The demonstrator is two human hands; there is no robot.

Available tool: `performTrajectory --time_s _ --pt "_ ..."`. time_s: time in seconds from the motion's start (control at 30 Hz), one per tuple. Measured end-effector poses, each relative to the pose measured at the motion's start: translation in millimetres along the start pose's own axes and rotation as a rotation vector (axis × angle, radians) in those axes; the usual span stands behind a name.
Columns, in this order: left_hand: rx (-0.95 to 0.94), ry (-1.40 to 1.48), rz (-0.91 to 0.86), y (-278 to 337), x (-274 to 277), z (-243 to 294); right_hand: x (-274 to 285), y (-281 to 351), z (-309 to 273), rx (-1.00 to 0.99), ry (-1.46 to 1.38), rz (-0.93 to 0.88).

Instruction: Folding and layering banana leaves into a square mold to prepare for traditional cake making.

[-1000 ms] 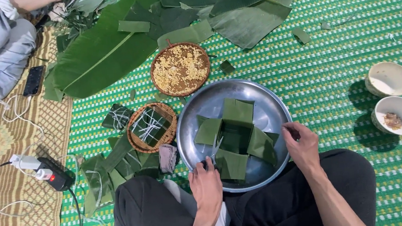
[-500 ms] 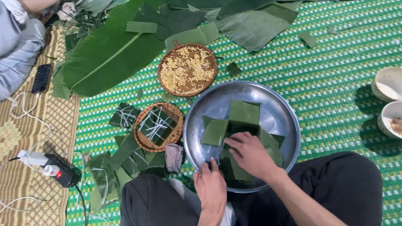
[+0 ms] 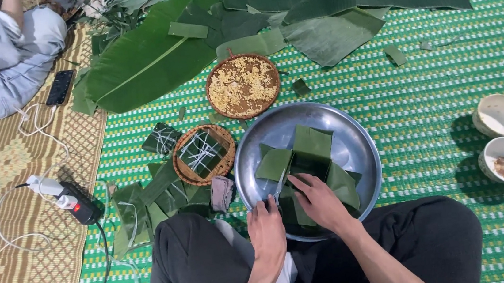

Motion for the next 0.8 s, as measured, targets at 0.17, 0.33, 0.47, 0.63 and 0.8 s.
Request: performTrajectory --time_s 0.17,0.33,0.47,0.63,0.8 --pt "-0.013 0.001 -0.021 0 0 2 3 3 0 -0.007 -0.021 0.01" --pt "-0.023 0.022 -0.04 0 4 4 1 2 2 -0.032 -0.035 -0.004" --pt "-0.027 0.039 -0.058 0 1 4 4 2 0 -0.005 -0.064 0.017" --pt "-0.009 0.038 -0.087 1 -5 3 3 2 1 -0.02 -0.058 0.002" --pt "-0.007 0.018 -0.129 2 -14 2 9 2 -6 -0.011 -0.069 0.021"
Point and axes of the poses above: each hand's wrist, its own y-axis away from the middle knuckle, its own x-axis out of the back of the hand, z = x × y, the point moved 7 cm from there along -y, towards the middle knuckle, and after that the axes turned 2 degrees about -y, right-handed, at the moved point
